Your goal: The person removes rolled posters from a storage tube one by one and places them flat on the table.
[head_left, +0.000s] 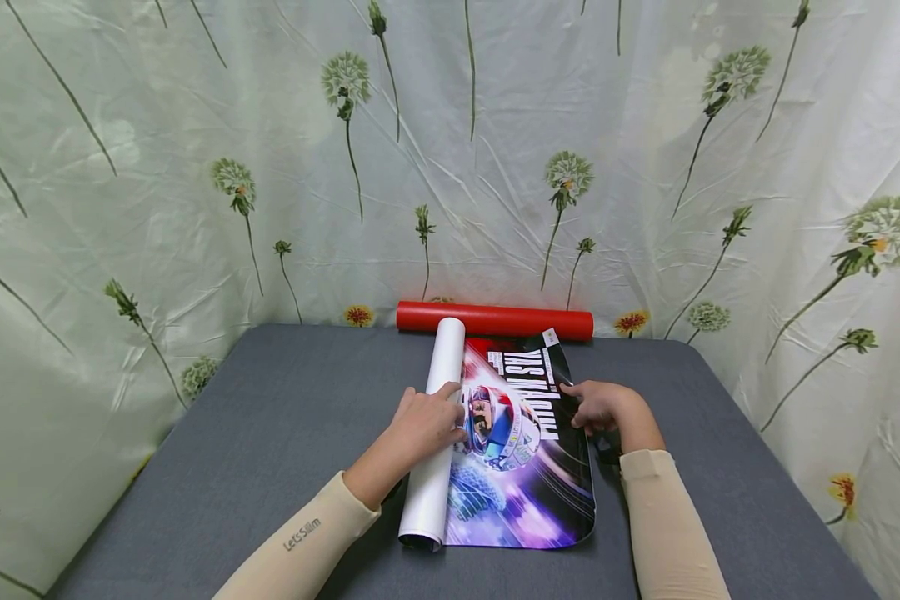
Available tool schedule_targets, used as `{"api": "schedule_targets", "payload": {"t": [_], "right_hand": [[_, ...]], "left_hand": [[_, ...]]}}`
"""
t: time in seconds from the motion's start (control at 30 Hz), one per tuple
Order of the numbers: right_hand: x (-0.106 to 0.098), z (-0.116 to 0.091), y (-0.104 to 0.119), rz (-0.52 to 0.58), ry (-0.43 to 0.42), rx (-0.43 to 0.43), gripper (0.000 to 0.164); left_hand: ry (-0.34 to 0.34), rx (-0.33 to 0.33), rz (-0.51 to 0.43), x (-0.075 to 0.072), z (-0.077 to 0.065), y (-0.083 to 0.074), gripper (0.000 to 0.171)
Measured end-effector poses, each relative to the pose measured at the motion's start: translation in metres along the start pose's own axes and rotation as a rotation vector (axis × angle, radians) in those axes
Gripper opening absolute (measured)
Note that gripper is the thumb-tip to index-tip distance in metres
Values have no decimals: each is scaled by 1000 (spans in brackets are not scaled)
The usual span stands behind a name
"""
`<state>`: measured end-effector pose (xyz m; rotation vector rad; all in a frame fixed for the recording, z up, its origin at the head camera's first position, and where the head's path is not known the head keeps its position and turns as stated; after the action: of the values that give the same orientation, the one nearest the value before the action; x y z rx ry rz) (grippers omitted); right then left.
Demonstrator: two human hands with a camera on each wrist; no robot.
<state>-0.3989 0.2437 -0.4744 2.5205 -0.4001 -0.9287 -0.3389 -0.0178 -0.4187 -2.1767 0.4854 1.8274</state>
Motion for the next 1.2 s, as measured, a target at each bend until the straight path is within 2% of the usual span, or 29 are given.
{"api": "schedule_targets", "payload": {"t": [0.1, 0.33, 0.6, 0.9, 1.2], "right_hand": [[0, 0, -1, 1, 0, 2, 83], [-1, -1, -2, 4, 2, 7, 82], [-2, -4, -3, 6, 4, -9, 82], [-5, -2, -5, 6, 1, 8, 82], [-4, -4, -7, 12, 10, -5, 83]], "left_hand": [[-6, -4, -10, 0, 1, 1, 25], [-44, 14, 24, -2, 1, 2, 7], [-13, -12, 6, 0, 1, 4, 24], [-48, 11, 43, -5, -2, 5, 5], [-43, -2, 16, -4, -1, 10, 20]]}}
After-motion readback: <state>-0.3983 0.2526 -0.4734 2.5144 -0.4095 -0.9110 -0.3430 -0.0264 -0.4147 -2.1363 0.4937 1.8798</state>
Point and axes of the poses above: each hand's wrist, its own z-axis towards the middle knuckle, its own x-axis out of the palm, y = z × x, the point moved 9 cm from there along z, towards the middle knuckle, and after that the axes turned 13 degrees about y, right-handed, at the moved point
